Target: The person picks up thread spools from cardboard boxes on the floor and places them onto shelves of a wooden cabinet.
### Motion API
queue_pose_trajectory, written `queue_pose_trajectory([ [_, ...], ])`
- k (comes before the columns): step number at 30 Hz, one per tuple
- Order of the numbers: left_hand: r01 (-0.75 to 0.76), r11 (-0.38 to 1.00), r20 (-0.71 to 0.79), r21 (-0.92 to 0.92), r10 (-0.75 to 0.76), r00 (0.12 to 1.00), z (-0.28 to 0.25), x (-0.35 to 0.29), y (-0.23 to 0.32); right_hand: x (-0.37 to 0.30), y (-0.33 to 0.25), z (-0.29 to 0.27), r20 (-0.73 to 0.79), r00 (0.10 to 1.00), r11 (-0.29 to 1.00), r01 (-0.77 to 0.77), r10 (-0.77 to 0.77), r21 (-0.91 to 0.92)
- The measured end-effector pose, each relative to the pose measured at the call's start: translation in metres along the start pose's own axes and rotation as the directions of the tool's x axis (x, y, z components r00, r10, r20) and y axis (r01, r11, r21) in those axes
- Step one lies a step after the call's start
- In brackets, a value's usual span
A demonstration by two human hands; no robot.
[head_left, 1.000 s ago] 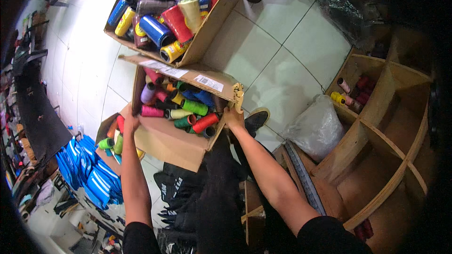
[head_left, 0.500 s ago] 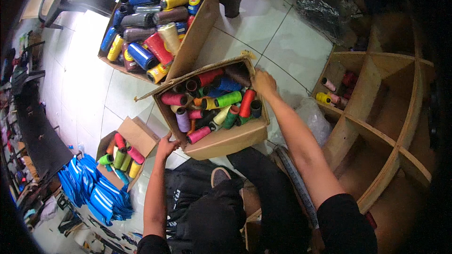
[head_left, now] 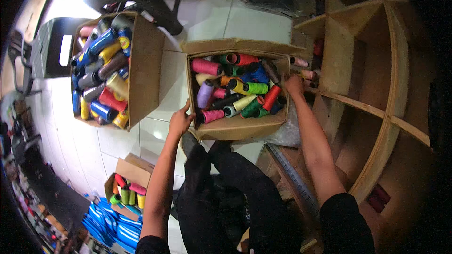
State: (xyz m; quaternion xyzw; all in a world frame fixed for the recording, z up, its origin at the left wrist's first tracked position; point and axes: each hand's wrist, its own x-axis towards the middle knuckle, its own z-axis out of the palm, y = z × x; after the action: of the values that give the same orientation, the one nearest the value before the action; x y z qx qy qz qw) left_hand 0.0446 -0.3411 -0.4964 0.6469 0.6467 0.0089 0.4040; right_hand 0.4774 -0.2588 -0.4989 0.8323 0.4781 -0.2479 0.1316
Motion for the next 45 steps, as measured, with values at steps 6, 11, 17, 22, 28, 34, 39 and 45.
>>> queue_pose_trajectory([
  [6,0.103,0.994,0.086,0.046,-0.107,0.991,-0.029,0.056,0.038,-0.054,-0.019,-0.011,-0.495,0.848,0.962,0.26,-0.188,0.081],
  [11,0.121,0.985,0.122,0.122,-0.136,0.983,-0.032,0.059,0.024,-0.059,-0.132,0.012,-0.254,0.869,0.8,0.492,-0.425,0.344],
  [17,-0.115,0.991,0.022,-0.065,0.117,0.993,-0.031,0.061,0.109,-0.024,-0.2,0.027,-0.044,0.963,0.887,0.263,-0.266,0.38],
  [22,-0.097,0.995,0.115,-0.016,0.098,0.988,-0.017,0.097,0.109,-0.041,-0.217,0.016,-0.199,0.941,0.829,0.335,-0.274,0.448],
  [28,0.041,0.989,0.257,0.141,-0.077,0.963,-0.01,0.11,0.114,-0.122,-0.178,-0.015,-0.083,0.996,0.719,0.046,0.016,0.694],
  [34,-0.244,0.921,0.095,0.304,0.226,0.97,0.007,0.134,0.114,-0.186,-0.166,-0.059,0.144,0.971,0.822,-0.238,0.19,0.518],
  [39,-0.544,0.829,0.236,0.127,0.508,0.829,-0.014,0.127,0.127,-0.241,-0.141,-0.053,0.007,0.956,0.765,-0.24,0.294,0.598],
  [45,-0.382,0.772,0.178,-0.507,0.528,0.831,-0.086,0.101,0.154,-0.296,-0.133,-0.113,-0.029,0.937,0.578,-0.191,0.349,0.794],
])
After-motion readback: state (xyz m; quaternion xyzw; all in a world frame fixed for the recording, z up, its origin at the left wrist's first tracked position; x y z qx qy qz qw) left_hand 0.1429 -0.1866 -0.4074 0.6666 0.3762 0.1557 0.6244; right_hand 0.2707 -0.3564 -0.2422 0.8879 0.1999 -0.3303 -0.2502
